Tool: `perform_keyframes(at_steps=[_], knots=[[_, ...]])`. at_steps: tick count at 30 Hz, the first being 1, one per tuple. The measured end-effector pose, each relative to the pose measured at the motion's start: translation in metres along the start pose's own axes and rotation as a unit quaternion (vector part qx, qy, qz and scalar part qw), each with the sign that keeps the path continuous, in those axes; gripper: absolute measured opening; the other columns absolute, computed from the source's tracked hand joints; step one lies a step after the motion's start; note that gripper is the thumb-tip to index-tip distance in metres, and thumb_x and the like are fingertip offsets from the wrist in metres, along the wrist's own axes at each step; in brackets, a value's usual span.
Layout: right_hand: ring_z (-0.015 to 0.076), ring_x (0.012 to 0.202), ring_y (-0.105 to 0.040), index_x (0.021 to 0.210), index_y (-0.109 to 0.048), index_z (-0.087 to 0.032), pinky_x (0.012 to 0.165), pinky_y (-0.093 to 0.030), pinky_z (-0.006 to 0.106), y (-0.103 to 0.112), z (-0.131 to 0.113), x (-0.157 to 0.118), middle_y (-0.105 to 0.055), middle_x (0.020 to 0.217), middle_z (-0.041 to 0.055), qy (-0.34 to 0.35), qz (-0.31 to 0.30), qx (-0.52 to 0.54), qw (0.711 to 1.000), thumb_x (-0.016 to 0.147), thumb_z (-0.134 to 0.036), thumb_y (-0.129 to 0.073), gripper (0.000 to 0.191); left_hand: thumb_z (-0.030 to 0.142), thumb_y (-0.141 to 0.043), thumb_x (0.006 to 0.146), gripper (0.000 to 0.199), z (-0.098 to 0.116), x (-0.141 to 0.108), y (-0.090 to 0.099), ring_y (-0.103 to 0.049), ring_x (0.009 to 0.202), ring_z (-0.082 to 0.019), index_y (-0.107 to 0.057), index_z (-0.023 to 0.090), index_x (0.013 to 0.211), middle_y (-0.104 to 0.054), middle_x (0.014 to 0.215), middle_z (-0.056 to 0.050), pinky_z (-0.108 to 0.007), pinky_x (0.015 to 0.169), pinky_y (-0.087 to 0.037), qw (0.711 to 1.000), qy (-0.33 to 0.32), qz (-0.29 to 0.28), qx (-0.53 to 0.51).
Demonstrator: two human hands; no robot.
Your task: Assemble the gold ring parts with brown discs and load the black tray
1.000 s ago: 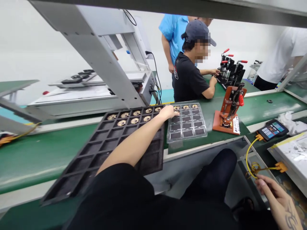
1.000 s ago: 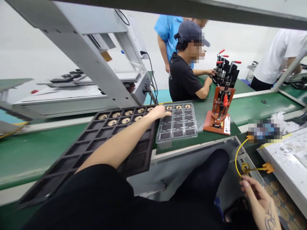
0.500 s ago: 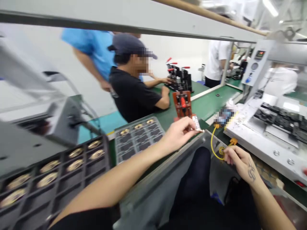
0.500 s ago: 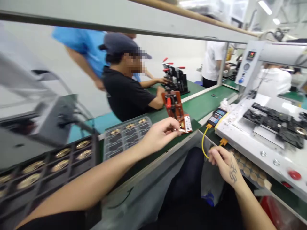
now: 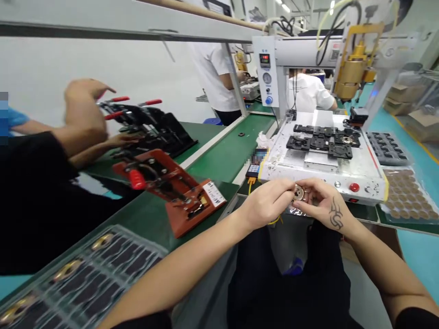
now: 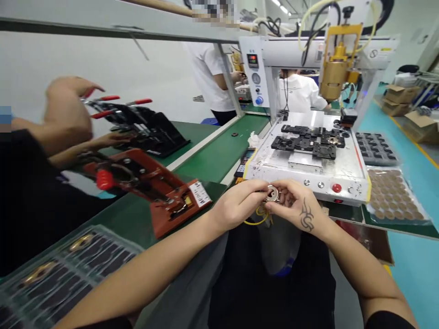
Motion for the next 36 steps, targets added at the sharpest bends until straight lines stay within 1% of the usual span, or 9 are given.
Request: perform_keyframes(at_steps=[3,7,10,13,16,19,24,29,36], knots=[[0.0159,0.067,-0.061,0.123,-0.074,-0.024,0.063,-0.056,0.033,0.040,0.007,-0.008,-0.069,0.088,0.0017,0.008,0.046,-0.067,0.997,0.090,-0.036,-0.084,0.036,0.021,-0.054,0.111,0.022,-0.013,0.023,-0.025,-0.074,0.115,-0.026,-0.061,0.020,0.132,-0.073,0.124,-0.014,-0.041,0.099,-0.065,0.998,0.020,-0.021,-0.052],[0.0171,0.067,-0.059,0.122,-0.074,-0.024,0.066,-0.055,0.035,0.121,0.016,-0.028,-0.067,0.085,0.0016,-0.020,0.162,-0.171,0.972,0.091,-0.036,-0.080,0.034,0.035,-0.073,0.102,0.060,-0.064,0.081,-0.061,-0.066,0.131,-0.032,-0.048,0.020,0.154,-0.064,0.142,-0.018,-0.050,0.111,-0.059,0.988,0.092,-0.054,-0.109],[0.0181,0.069,-0.058,0.125,-0.074,-0.024,0.067,-0.055,0.036,0.167,0.015,-0.042,-0.068,0.086,0.0020,-0.049,0.216,-0.216,0.951,0.091,-0.040,-0.080,0.038,0.036,-0.069,0.102,0.043,-0.110,0.147,-0.103,-0.066,0.128,-0.032,-0.063,0.015,0.139,-0.068,0.138,-0.018,-0.048,0.113,-0.055,0.978,0.147,-0.106,-0.106],[0.0197,0.072,-0.059,0.126,-0.074,-0.025,0.069,-0.055,0.037,0.189,0.007,-0.052,-0.069,0.089,0.0030,-0.048,0.237,-0.229,0.943,0.092,-0.044,-0.079,0.039,0.039,-0.068,0.099,0.043,-0.145,0.203,-0.160,-0.068,0.125,-0.031,-0.071,0.011,0.131,-0.072,0.136,-0.019,-0.043,0.111,-0.053,0.950,0.210,-0.213,-0.086],[0.0205,0.075,-0.061,0.127,-0.074,-0.025,0.071,-0.056,0.037,0.203,0.003,-0.066,-0.071,0.093,0.0041,-0.054,0.253,-0.224,0.940,0.094,-0.045,-0.079,0.039,0.048,-0.075,0.091,0.044,-0.164,0.232,-0.209,-0.072,0.109,-0.030,-0.079,0.012,0.117,-0.080,0.119,-0.016,-0.039,0.098,-0.056,0.914,0.239,-0.322,-0.065],[0.0192,0.073,-0.060,0.128,-0.074,-0.025,0.068,-0.055,0.036,0.220,0.004,-0.080,-0.071,0.093,0.0043,-0.061,0.277,-0.222,0.933,0.094,-0.047,-0.080,0.041,0.054,-0.083,0.079,0.046,-0.176,0.243,-0.231,-0.073,0.098,-0.030,-0.083,0.014,0.100,-0.082,0.101,-0.012,-0.036,0.089,-0.055,0.897,0.244,-0.366,-0.048],[0.0199,0.075,-0.060,0.123,-0.075,-0.022,0.066,-0.054,0.035,0.250,0.014,-0.065,-0.070,0.090,0.0049,-0.055,0.312,-0.227,0.921,0.091,-0.055,-0.082,0.047,0.053,-0.089,0.065,0.042,-0.181,0.253,-0.242,-0.072,0.097,-0.029,-0.083,0.018,0.086,-0.081,0.091,-0.009,-0.034,0.089,-0.053,0.886,0.237,-0.398,-0.031],[0.0182,0.073,-0.055,0.120,-0.072,-0.016,0.068,-0.051,0.035,0.266,0.053,0.009,-0.067,0.089,0.0049,-0.051,0.266,-0.208,0.940,0.086,-0.064,-0.080,0.059,0.042,-0.088,0.059,0.030,-0.170,0.260,-0.234,-0.069,0.086,-0.027,-0.080,0.017,0.074,-0.074,0.073,-0.006,-0.033,0.080,-0.052,0.902,0.242,-0.356,-0.039],[0.0211,0.080,-0.061,0.106,-0.077,-0.016,0.073,-0.050,0.035,0.262,0.102,0.112,-0.073,0.090,0.0073,-0.099,0.079,-0.268,0.955,0.080,-0.049,-0.084,0.043,0.038,-0.073,0.084,0.031,-0.174,0.241,-0.144,-0.066,0.078,-0.020,-0.075,0.014,0.102,-0.077,0.093,-0.010,-0.033,0.073,-0.051,0.939,0.282,-0.170,-0.099]])
Point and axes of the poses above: each hand's wrist, its own x-axis towards the middle knuckle, its own y-axis out of the back of the hand, z = x × y, the point moved 10 cm from there along x, towards the middle knuckle
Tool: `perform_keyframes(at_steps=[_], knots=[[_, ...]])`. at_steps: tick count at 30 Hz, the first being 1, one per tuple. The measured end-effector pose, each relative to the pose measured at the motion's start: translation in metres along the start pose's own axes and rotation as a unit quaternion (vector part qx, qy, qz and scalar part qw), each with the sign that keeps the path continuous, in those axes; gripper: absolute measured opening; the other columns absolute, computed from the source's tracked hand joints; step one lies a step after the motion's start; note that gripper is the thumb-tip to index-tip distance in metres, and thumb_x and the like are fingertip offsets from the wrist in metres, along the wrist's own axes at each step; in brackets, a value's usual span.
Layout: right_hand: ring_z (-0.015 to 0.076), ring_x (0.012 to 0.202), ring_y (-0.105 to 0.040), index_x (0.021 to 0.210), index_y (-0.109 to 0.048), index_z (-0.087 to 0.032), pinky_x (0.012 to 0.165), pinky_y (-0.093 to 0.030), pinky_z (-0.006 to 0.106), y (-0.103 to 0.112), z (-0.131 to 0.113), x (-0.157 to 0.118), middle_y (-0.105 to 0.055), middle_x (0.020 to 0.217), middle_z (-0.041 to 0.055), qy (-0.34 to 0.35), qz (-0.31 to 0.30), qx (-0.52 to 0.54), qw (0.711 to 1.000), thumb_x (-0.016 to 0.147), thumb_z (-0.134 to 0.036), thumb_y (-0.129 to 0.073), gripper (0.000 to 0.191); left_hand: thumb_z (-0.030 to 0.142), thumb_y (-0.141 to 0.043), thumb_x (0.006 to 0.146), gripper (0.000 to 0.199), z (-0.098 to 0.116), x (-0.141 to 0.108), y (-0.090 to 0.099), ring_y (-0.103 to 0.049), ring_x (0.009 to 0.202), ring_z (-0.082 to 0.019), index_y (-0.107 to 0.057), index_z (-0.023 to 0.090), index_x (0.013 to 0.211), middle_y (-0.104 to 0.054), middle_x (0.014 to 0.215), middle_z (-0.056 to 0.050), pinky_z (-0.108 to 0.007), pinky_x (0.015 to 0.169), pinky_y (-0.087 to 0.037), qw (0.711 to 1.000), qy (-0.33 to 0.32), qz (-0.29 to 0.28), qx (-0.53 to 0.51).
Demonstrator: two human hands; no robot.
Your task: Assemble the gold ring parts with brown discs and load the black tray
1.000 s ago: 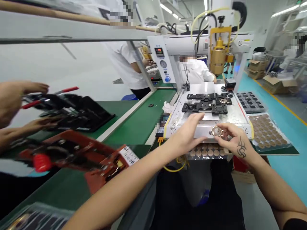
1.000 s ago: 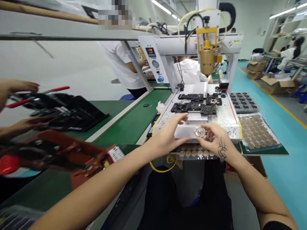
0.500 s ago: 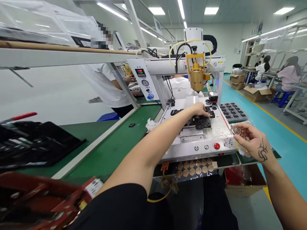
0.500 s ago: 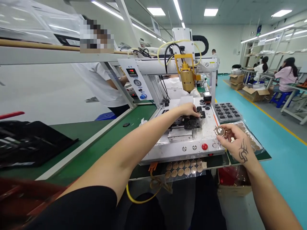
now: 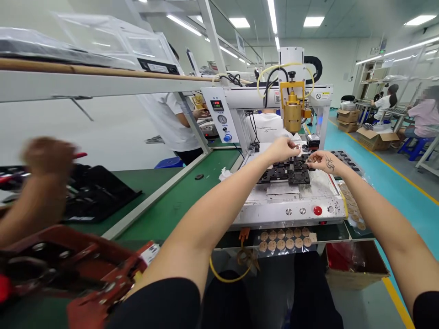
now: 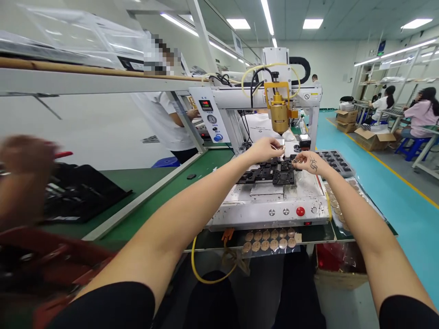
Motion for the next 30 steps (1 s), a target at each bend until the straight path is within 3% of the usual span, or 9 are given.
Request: perform_keyframes(at_steps=[4,9,14,21,27,30], knots=[[0.0231,0.080,-0.066,0.104,-0.082,-0.017,0.072,-0.053,0.037,-0.018,0.001,0.023,-0.077,0.091,0.0095,-0.004,-0.087,-0.009,0.996,0.080,-0.046,-0.088,0.038,0.038,-0.081,0.081,0.031,-0.015,-0.053,0.042,-0.069,0.080,-0.021,-0.073,0.017,0.102,-0.078,0.096,-0.011,-0.034,0.071,-0.052,0.995,0.008,0.061,-0.082],[0.0298,0.100,-0.073,0.113,-0.087,-0.024,0.083,-0.058,0.043,-0.024,0.001,0.025,-0.081,0.122,0.0136,-0.001,-0.141,-0.025,0.990,0.085,-0.047,-0.088,0.036,0.039,-0.080,0.082,0.027,-0.030,-0.118,0.060,-0.070,0.079,-0.020,-0.073,0.021,0.101,-0.077,0.093,-0.008,-0.036,0.072,-0.055,0.991,-0.010,0.091,-0.098],[0.0301,0.106,-0.075,0.118,-0.087,-0.026,0.090,-0.060,0.046,-0.026,0.000,0.024,-0.080,0.133,0.0134,0.007,-0.139,-0.035,0.990,0.093,-0.042,-0.083,0.030,0.039,-0.078,0.084,0.027,-0.042,-0.165,0.063,-0.071,0.080,-0.020,-0.071,0.021,0.103,-0.077,0.096,-0.008,-0.035,0.073,-0.059,0.988,-0.012,0.096,-0.120],[0.0287,0.103,-0.072,0.102,-0.086,-0.020,0.094,-0.057,0.043,-0.028,0.000,0.019,-0.084,0.112,0.0127,0.021,-0.061,-0.054,0.996,0.094,-0.043,-0.077,0.026,0.035,-0.079,0.088,0.028,-0.047,-0.228,0.069,-0.073,0.079,-0.019,-0.073,0.022,0.111,-0.078,0.101,-0.006,-0.038,0.079,-0.065,0.982,-0.014,0.115,-0.151],[0.0299,0.102,-0.071,0.097,-0.085,-0.022,0.095,-0.056,0.045,-0.024,-0.006,0.018,-0.083,0.105,0.0117,0.002,-0.025,-0.058,0.998,0.092,-0.042,-0.081,0.021,0.035,-0.079,0.090,0.034,-0.041,-0.249,0.055,-0.076,0.096,-0.022,-0.069,0.021,0.119,-0.079,0.111,-0.010,-0.038,0.087,-0.067,0.962,-0.027,0.124,-0.240],[0.0325,0.110,-0.067,0.105,-0.084,-0.022,0.103,-0.052,0.048,-0.018,-0.015,-0.007,-0.078,0.105,0.0132,-0.005,0.022,-0.069,0.997,0.099,-0.045,-0.072,0.027,0.031,-0.078,0.089,0.035,-0.037,-0.256,0.042,-0.075,0.090,-0.020,-0.066,0.020,0.120,-0.077,0.104,-0.008,-0.035,0.083,-0.066,0.957,-0.028,0.130,-0.256]])
Point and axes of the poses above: each hand's wrist, its own x-axis towards the middle knuckle, its own y-axis out of the back of the hand, z = x × y, the point moved 10 cm from there along x, towards the middle knuckle
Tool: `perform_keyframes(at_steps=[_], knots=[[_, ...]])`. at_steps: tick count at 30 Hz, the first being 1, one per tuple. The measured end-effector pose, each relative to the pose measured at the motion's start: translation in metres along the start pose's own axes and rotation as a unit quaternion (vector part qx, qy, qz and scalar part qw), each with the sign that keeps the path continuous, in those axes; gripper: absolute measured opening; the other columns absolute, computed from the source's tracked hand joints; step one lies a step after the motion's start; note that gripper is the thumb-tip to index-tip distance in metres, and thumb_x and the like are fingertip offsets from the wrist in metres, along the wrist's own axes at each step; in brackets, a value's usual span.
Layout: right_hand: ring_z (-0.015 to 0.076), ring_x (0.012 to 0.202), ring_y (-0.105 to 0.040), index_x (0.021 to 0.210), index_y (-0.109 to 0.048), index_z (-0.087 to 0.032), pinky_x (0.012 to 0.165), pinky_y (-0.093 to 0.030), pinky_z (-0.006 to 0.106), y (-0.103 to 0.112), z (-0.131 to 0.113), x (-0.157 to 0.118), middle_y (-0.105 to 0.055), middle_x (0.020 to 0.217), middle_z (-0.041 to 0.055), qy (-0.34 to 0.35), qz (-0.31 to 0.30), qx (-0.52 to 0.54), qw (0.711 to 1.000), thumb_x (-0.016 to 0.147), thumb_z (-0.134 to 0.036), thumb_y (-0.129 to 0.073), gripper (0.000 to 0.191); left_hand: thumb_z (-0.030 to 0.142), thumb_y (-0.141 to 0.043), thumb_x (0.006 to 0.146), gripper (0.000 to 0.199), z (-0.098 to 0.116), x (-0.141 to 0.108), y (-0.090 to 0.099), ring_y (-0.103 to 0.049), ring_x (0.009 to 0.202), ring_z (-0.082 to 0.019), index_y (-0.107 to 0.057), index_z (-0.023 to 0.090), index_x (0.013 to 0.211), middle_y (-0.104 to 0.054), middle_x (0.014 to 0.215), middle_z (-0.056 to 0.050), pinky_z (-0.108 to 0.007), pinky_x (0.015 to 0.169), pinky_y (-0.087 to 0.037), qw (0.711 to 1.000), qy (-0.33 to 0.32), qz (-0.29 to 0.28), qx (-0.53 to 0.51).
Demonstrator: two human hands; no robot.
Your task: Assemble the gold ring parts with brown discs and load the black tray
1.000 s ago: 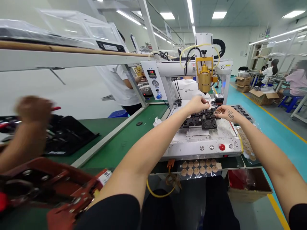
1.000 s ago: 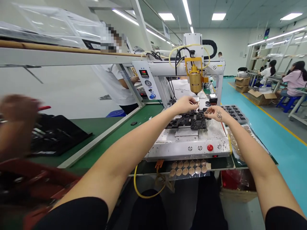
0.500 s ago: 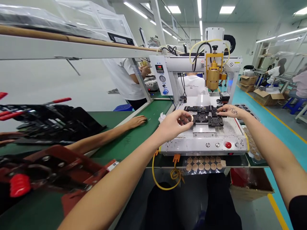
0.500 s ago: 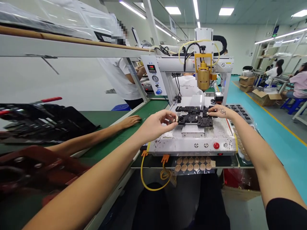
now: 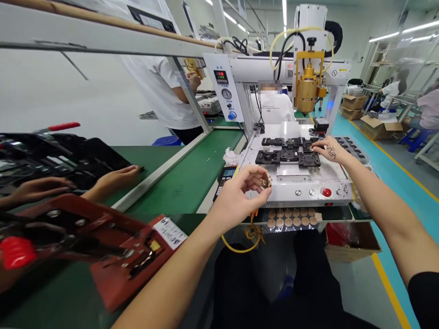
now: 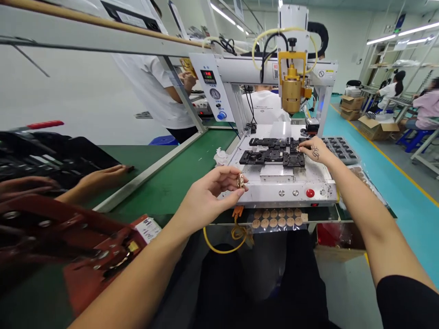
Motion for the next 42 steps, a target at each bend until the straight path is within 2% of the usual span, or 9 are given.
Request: perform_keyframes(at_steps=[4,7,12,15,20,26,30,38,42], knots=[[0.0273,0.094,-0.063,0.118,-0.077,-0.022,0.092,-0.053,0.045,0.033,-0.007,-0.095,-0.068,0.098,0.0087,-0.013,0.182,-0.013,0.983,0.106,-0.048,-0.060,0.033,0.028,-0.074,0.089,0.034,-0.017,-0.028,-0.002,-0.072,0.082,-0.018,-0.066,0.021,0.121,-0.074,0.096,-0.004,-0.034,0.080,-0.064,0.997,0.014,0.029,0.065],[0.0257,0.088,-0.060,0.109,-0.073,-0.023,0.088,-0.053,0.044,0.039,-0.005,-0.175,-0.064,0.096,0.0062,-0.021,0.253,-0.054,0.966,0.100,-0.051,-0.069,0.030,0.029,-0.073,0.089,0.033,-0.038,-0.048,-0.009,-0.073,0.082,-0.019,-0.067,0.021,0.121,-0.075,0.097,-0.004,-0.035,0.080,-0.063,0.995,0.025,0.032,0.092],[0.0301,0.096,-0.061,0.094,-0.065,-0.024,0.095,-0.052,0.051,0.020,0.006,-0.240,-0.065,0.095,0.0081,-0.062,0.321,-0.104,0.939,0.097,-0.058,-0.072,0.035,0.027,-0.074,0.087,0.029,-0.068,-0.064,-0.080,-0.074,0.084,-0.019,-0.067,0.021,0.115,-0.077,0.101,-0.005,-0.033,0.080,-0.064,0.996,0.016,-0.072,0.042],[0.0275,0.088,-0.063,0.097,-0.067,-0.025,0.088,-0.056,0.047,-0.014,-0.004,-0.249,-0.066,0.092,0.0073,-0.045,0.295,-0.037,0.954,0.103,-0.052,-0.068,0.027,0.025,-0.077,0.084,0.031,-0.080,-0.072,-0.144,-0.077,0.114,-0.027,-0.067,0.023,0.113,-0.078,0.127,-0.011,-0.041,0.101,-0.063,0.983,-0.014,-0.184,0.011],[0.0280,0.103,-0.071,0.109,-0.075,-0.026,0.096,-0.059,0.047,-0.097,-0.024,-0.245,-0.076,0.107,0.0098,0.045,0.039,0.052,0.997,0.111,-0.036,-0.055,0.023,0.021,-0.078,0.083,0.029,-0.106,-0.077,-0.207,-0.052,0.157,-0.035,-0.067,0.022,0.110,-0.066,0.157,-0.016,-0.055,0.135,-0.036,0.953,-0.043,-0.297,0.043],[0.0326,0.105,-0.066,0.125,-0.079,-0.025,0.098,-0.057,0.052,-0.121,0.003,-0.250,-0.073,0.110,0.0131,0.044,-0.036,-0.015,0.998,0.107,-0.038,-0.063,0.027,0.021,-0.076,0.085,0.027,-0.119,-0.074,-0.207,-0.047,0.161,-0.033,-0.066,0.022,0.110,-0.059,0.165,-0.015,-0.056,0.137,-0.032,0.946,-0.050,-0.317,0.042],[0.0331,0.103,-0.064,0.139,-0.074,-0.021,0.093,-0.056,0.050,-0.135,-0.001,-0.256,-0.071,0.114,0.0165,0.089,-0.079,-0.113,0.986,0.112,-0.035,-0.054,0.037,0.021,-0.075,0.086,0.023,-0.122,-0.075,-0.206,-0.042,0.164,-0.034,-0.067,0.021,0.108,-0.058,0.165,-0.017,-0.057,0.139,-0.028,0.945,-0.043,-0.323,0.034],[0.0280,0.099,-0.067,0.120,-0.074,-0.023,0.090,-0.058,0.045,-0.134,-0.008,-0.257,-0.075,0.111,0.0126,0.166,-0.011,-0.035,0.985,0.110,-0.024,-0.059,0.018,0.022,-0.077,0.085,0.026,-0.122,-0.073,-0.209,-0.039,0.166,-0.032,-0.068,0.021,0.109,-0.055,0.168,-0.016,-0.051,0.139,-0.027,0.933,-0.026,-0.357,0.031],[0.0260,0.096,-0.070,0.110,-0.074,-0.024,0.086,-0.060,0.043,-0.134,-0.010,-0.279,-0.075,0.103,0.0110,0.174,0.039,-0.014,0.984,0.108,-0.017,-0.059,0.017,0.025,-0.075,0.086,0.021,-0.124,-0.070,-0.208,-0.039,0.166,-0.032,-0.069,0.022,0.106,-0.054,0.169,-0.012,-0.048,0.137,-0.031,0.929,-0.011,-0.370,0.022]])
Point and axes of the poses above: each hand's wrist, its own x-axis towards the middle knuckle, its own y-axis out of the back of the hand, z = x × y, the point moved 10 cm from there along x, towards the middle knuckle
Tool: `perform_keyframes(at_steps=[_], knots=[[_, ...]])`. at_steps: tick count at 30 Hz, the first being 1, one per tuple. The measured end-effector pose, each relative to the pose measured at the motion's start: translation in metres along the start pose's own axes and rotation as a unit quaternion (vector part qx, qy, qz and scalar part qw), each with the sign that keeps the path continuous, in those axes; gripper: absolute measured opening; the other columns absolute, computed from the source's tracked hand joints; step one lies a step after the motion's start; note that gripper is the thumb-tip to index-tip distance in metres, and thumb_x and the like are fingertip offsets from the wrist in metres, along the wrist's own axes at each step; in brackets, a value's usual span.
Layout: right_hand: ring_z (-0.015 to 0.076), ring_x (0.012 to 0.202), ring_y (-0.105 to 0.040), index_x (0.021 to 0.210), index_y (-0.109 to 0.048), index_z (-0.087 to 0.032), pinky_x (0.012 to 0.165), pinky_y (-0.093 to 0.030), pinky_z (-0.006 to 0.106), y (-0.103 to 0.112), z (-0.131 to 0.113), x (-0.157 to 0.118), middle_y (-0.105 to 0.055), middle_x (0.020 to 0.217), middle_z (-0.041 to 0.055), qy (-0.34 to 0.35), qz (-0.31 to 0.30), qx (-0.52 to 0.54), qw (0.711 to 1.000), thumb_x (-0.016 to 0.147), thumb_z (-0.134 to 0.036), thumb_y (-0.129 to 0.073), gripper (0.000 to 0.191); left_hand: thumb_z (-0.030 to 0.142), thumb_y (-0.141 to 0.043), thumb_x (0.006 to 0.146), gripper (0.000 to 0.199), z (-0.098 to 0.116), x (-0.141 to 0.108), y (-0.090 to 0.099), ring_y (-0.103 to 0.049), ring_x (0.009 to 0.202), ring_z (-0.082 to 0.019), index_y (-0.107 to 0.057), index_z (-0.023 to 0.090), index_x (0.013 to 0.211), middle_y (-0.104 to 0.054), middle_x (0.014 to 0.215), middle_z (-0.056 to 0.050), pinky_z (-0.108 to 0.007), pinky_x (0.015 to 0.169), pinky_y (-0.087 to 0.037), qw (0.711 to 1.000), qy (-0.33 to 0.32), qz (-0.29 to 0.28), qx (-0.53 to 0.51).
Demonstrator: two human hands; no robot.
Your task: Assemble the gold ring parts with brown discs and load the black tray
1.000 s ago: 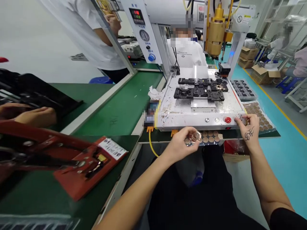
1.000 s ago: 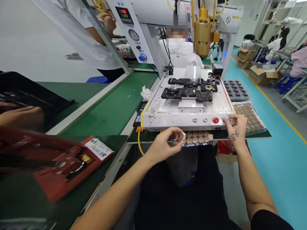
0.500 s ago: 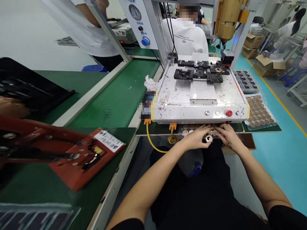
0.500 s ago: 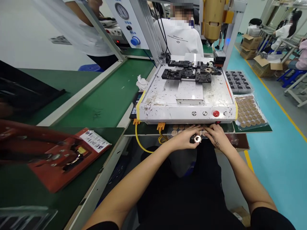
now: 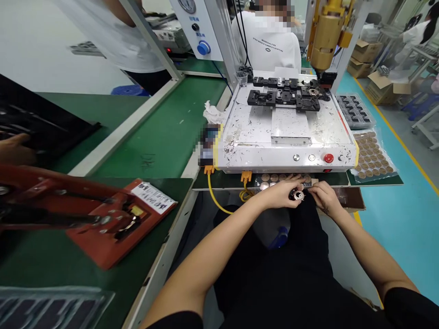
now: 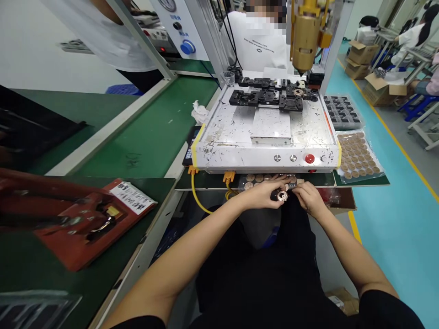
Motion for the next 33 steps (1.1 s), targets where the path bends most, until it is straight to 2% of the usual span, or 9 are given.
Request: perform_keyframes(at_steps=[4,7,10,14,18,20,25,29,33], knots=[[0.0252,0.089,-0.070,0.110,-0.075,-0.026,0.082,-0.060,0.043,0.015,-0.017,-0.029,-0.075,0.098,0.0091,-0.015,0.041,-0.002,0.999,0.105,-0.014,-0.062,0.018,0.028,-0.075,0.087,0.024,-0.001,0.002,0.000,-0.035,0.168,-0.034,-0.070,0.022,0.109,-0.053,0.170,-0.013,-0.050,0.138,-0.026,1.000,0.015,-0.001,-0.008],[0.0270,0.096,-0.072,0.115,-0.074,-0.027,0.087,-0.061,0.045,0.032,-0.018,-0.039,-0.074,0.104,0.0097,-0.053,0.056,-0.003,0.997,0.105,-0.016,-0.064,0.018,0.028,-0.075,0.086,0.028,-0.001,0.003,0.000,-0.034,0.168,-0.037,-0.070,0.021,0.112,-0.054,0.169,-0.016,-0.052,0.136,-0.029,0.999,0.028,0.017,-0.015],[0.0300,0.109,-0.071,0.127,-0.072,-0.027,0.095,-0.061,0.048,0.041,-0.005,-0.032,-0.072,0.116,0.0124,-0.098,0.058,-0.005,0.993,0.106,-0.025,-0.066,0.022,0.026,-0.074,0.086,0.028,0.002,0.003,0.000,-0.038,0.166,-0.036,-0.069,0.021,0.112,-0.056,0.167,-0.017,-0.053,0.136,-0.029,0.999,0.018,0.035,-0.020],[0.0345,0.122,-0.066,0.143,-0.067,-0.025,0.106,-0.057,0.055,0.027,0.019,-0.006,-0.068,0.131,0.0172,-0.142,0.028,0.000,0.990,0.105,-0.037,-0.070,0.040,0.026,-0.075,0.085,0.030,-0.002,0.002,-0.003,-0.038,0.166,-0.036,-0.068,0.021,0.114,-0.056,0.167,-0.017,-0.054,0.137,-0.028,0.999,0.017,0.041,-0.022],[0.0322,0.113,-0.067,0.112,-0.077,-0.025,0.103,-0.056,0.054,0.009,0.022,0.014,-0.075,0.114,0.0127,-0.130,0.009,0.054,0.990,0.106,-0.035,-0.067,0.015,0.025,-0.075,0.085,0.028,-0.003,0.002,-0.001,-0.036,0.167,-0.036,-0.068,0.021,0.112,-0.055,0.168,-0.017,-0.054,0.135,-0.032,0.999,0.016,0.041,-0.021],[0.0296,0.105,-0.069,0.098,-0.076,-0.026,0.098,-0.057,0.050,0.008,0.016,0.012,-0.077,0.105,0.0096,-0.123,-0.003,0.077,0.989,0.106,-0.034,-0.066,0.015,0.024,-0.074,0.086,0.026,0.000,0.002,0.001,-0.038,0.166,-0.036,-0.068,0.021,0.111,-0.056,0.167,-0.017,-0.053,0.135,-0.032,0.999,0.012,0.039,-0.019],[0.0270,0.097,-0.073,0.096,-0.072,-0.025,0.089,-0.060,0.045,0.035,0.004,-0.015,-0.078,0.101,0.0101,-0.178,0.029,0.105,0.978,0.108,-0.036,-0.064,0.018,0.024,-0.074,0.086,0.024,0.004,0.002,0.004,-0.048,0.160,-0.037,-0.068,0.023,0.109,-0.061,0.163,-0.014,-0.051,0.128,-0.041,0.999,0.008,0.046,-0.016],[0.0202,0.071,-0.070,0.108,-0.068,-0.024,0.066,-0.058,0.034,0.056,0.007,-0.030,-0.074,0.082,0.0045,-0.279,0.064,0.146,0.947,0.111,-0.040,-0.059,0.019,0.022,-0.076,0.084,0.021,0.006,0.011,0.006,-0.067,0.136,-0.038,-0.066,0.021,0.102,-0.073,0.141,-0.018,-0.050,0.112,-0.054,0.995,0.016,0.096,0.006],[0.0155,0.060,-0.062,0.114,-0.077,-0.022,0.057,-0.053,0.030,0.057,0.008,-0.029,-0.070,0.072,0.0008,-0.393,0.076,0.275,0.874,0.101,-0.049,-0.074,0.030,0.021,-0.078,0.082,0.020,0.023,0.007,0.010,-0.068,0.126,-0.038,-0.064,0.020,0.096,-0.076,0.124,-0.016,-0.055,0.110,-0.051,0.986,0.008,0.166,0.030]])
Point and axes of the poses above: each hand's wrist, its own x-axis towards the middle knuckle, its own y-axis out of the back of the hand, z = x × y, the point moved 10 cm from there along x, towards the middle knuckle
